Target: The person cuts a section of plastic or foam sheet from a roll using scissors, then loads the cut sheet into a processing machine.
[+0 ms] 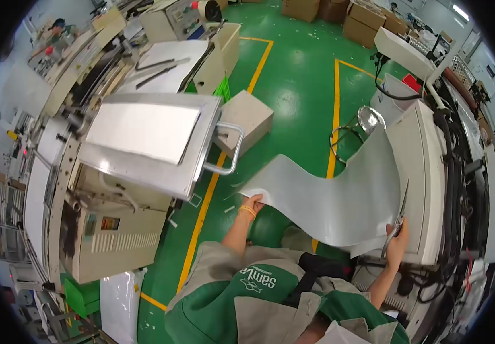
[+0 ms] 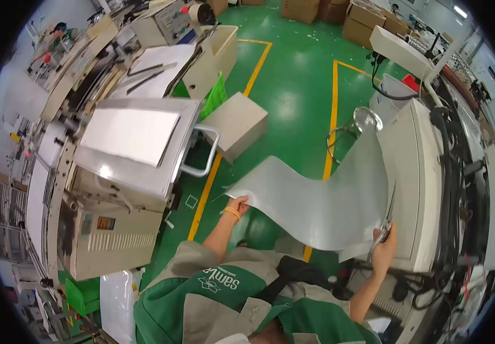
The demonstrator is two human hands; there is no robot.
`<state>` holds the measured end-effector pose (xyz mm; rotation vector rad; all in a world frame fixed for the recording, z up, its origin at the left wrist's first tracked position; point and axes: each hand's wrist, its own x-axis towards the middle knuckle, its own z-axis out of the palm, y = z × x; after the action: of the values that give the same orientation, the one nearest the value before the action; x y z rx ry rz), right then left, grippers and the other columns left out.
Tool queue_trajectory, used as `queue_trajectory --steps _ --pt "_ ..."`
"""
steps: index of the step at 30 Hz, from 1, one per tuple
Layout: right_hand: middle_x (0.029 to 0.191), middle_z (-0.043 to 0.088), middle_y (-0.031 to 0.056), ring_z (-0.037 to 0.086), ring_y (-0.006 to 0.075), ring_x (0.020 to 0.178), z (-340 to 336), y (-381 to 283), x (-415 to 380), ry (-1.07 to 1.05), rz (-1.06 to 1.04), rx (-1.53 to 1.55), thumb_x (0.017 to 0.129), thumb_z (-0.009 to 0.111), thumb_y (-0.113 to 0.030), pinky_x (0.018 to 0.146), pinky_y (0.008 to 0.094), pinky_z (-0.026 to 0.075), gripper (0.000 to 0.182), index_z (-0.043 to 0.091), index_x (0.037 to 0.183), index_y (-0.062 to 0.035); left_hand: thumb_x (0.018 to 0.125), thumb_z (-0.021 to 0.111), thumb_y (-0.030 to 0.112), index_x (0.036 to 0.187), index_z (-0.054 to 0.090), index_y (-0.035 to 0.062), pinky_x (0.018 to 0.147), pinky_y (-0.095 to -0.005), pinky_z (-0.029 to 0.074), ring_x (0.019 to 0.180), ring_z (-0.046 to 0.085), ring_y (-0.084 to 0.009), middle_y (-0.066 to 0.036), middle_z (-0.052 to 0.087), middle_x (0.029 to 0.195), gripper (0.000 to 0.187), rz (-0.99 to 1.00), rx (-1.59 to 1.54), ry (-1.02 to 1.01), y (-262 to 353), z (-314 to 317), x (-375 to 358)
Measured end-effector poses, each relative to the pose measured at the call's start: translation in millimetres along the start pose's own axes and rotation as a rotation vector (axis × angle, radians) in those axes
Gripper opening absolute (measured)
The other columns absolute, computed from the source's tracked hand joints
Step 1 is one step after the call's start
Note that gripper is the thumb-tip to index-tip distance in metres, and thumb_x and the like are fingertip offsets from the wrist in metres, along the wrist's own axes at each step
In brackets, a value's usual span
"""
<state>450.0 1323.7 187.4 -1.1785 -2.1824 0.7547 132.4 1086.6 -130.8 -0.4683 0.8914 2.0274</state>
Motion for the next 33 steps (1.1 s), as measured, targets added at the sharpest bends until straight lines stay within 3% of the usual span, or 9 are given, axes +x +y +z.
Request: queue_trajectory --steps 7,10,15,20,23,26,30,31,33 --pt "0.067 0.042 0.0072 0.037 0.0149 0.061 72 22 213 -0.051 -0.079 0.045 0.075 0.057 -0.001 0.055 0.0269 0.035 0.019 0.045 0.089 0.0011 0.065 0.067 0.001 0.105 0.041 -0.0023 0.049 -0.025 0.049 0.062 0.056 -0.0176 -0.01 0.054 0.082 0.048 0.02 0.441 0.161 9 90 125" --pt "0.066 0.039 0.0062 0.035 0.0148 0.062 95 8 313 -0.175 -0.095 0.119 0.074 0.058 0.0 0.056 0.0253 0.034 0.019 0.041 0.082 -0.0017 0.06 0.063 -0.001 0.119 0.029 0.0041 0.056 -0.0314 0.05 0.077 0.056 -0.0222 -0.011 0.051 0.099 0.068 0.369 0.813 0.203 39 191 117" --pt "0.065 0.036 0.0041 0.032 0.0135 0.062 165 -14 449 -0.318 -0.254 0.258 0.074 0.062 -0.004 0.055 0.0246 0.032 0.024 0.039 0.08 -0.0026 0.065 0.056 -0.001 0.117 0.033 0.0029 0.072 -0.0368 0.05 0.09 0.055 -0.0248 -0.012 0.051 0.102 0.057 0.367 0.337 0.327 92 251 161" --pt "0.067 0.038 0.002 0.033 0.0123 0.062 250 -32 571 -0.343 -0.197 0.317 0.075 0.063 -0.005 0.055 0.0241 0.031 0.023 0.04 0.081 -0.0006 0.072 0.05 0.0 0.121 0.031 0.0086 0.063 -0.0375 0.053 0.08 0.059 -0.0252 -0.012 0.054 0.096 0.052 0.197 -0.061 0.347 163 226 282" --pt "0.072 0.042 -0.0009 0.038 0.0099 0.066 290 -42 646 -0.295 -0.17 0.425 0.077 0.062 -0.006 0.059 0.0211 0.034 0.025 0.048 0.095 0.0023 0.074 0.048 0.0 0.12 0.034 0.0099 0.058 -0.0355 0.054 0.075 0.06 -0.0254 -0.013 0.056 0.097 0.049 0.349 0.385 0.564 190 273 352" --pt "0.075 0.045 -0.0019 0.04 0.0082 0.067 327 -73 718 -0.32 -0.136 0.569 0.077 0.061 -0.005 0.06 0.0192 0.034 0.031 0.048 0.104 0.0011 0.075 0.044 0.004 0.133 0.022 0.009 0.083 -0.039 0.045 0.093 0.055 -0.0349 -0.023 0.048 0.116 0.062 0.374 1.126 0.615 222 355 411" --pt "0.097 0.054 0.0087 0.053 0.0174 0.087 407 -75 792 -0.531 0.23 0.809 0.076 0.061 -0.003 0.077 0.0275 0.043 0.039 0.044 0.11 0.0035 0.076 0.039 0.002 0.135 0.013 0.01 0.081 -0.0426 0.041 0.094 0.049 -0.0439 -0.032 0.047 0.106 0.065 0.417 1.216 0.445 286 470 454" --pt "0.101 0.053 0.0096 0.052 0.0183 0.089 437 -69 812 -0.62 0.238 0.799 0.074 0.063 -0.004 0.078 0.0296 0.043 0.041 0.044 0.111 0.0029 0.077 0.035 -0.002 0.135 0.014 0.0121 0.08 -0.0444 0.042 0.093 0.05 -0.0438 -0.031 0.049 0.103 0.063 0.683 1.249 0.448 290 473 475" --pt "0.079 0.051 0.0047 0.053 0.0144 0.07 498 -95 836 -0.648 0.257 0.88 0.07 0.066 -0.004 0.059 0.028 0.043 0.031 0.048 0.094 0.0007 0.077 0.033 -0.006 0.135 0.017 0.0131 0.082 -0.0443 0.041 0.097 0.049 -0.043 -0.029 0.049 0.107 0.063 0.889 1.305 0.383 318 481 503"
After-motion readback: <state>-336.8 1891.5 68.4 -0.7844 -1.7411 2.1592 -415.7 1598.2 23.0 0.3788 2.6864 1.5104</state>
